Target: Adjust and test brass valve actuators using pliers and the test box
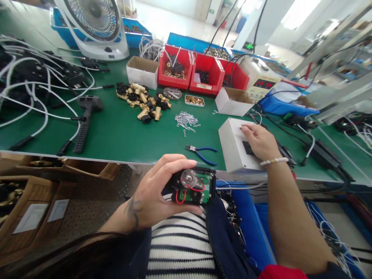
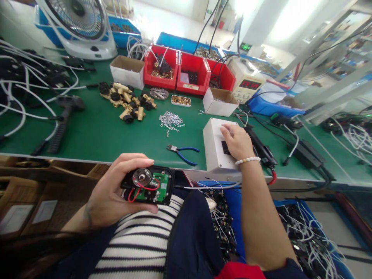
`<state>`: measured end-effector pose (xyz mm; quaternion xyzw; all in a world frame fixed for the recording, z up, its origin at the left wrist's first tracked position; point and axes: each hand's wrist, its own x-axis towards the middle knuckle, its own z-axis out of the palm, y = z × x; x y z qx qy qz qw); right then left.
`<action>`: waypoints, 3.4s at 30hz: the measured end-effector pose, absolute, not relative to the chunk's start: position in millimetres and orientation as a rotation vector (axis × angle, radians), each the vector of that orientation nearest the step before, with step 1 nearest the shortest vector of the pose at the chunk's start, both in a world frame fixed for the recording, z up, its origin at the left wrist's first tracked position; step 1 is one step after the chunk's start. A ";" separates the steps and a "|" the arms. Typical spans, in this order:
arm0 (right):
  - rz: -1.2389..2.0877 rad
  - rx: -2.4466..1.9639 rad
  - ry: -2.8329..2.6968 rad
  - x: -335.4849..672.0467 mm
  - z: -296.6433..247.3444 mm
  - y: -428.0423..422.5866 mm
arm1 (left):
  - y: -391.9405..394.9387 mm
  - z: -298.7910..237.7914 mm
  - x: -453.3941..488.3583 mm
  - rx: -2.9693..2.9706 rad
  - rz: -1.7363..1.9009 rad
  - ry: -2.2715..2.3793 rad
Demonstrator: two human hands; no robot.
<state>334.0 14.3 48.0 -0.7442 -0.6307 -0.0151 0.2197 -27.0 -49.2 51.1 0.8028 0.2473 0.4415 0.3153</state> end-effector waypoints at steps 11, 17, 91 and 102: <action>-0.114 -2.067 -1.736 332.6 46.2 15.0 | -53.4 50.6 -27.5 2.068 1.287 0.566; -0.104 -2.075 -1.738 331.8 47.5 14.6 | -55.1 50.3 -27.4 2.061 1.273 0.584; 0.412 -1.180 -1.804 159.1 52.7 -135.7 | -64.4 84.7 -29.7 1.299 0.976 0.498; 0.440 -1.198 -1.737 160.9 43.5 -138.4 | -66.7 82.9 -37.1 1.504 0.895 0.505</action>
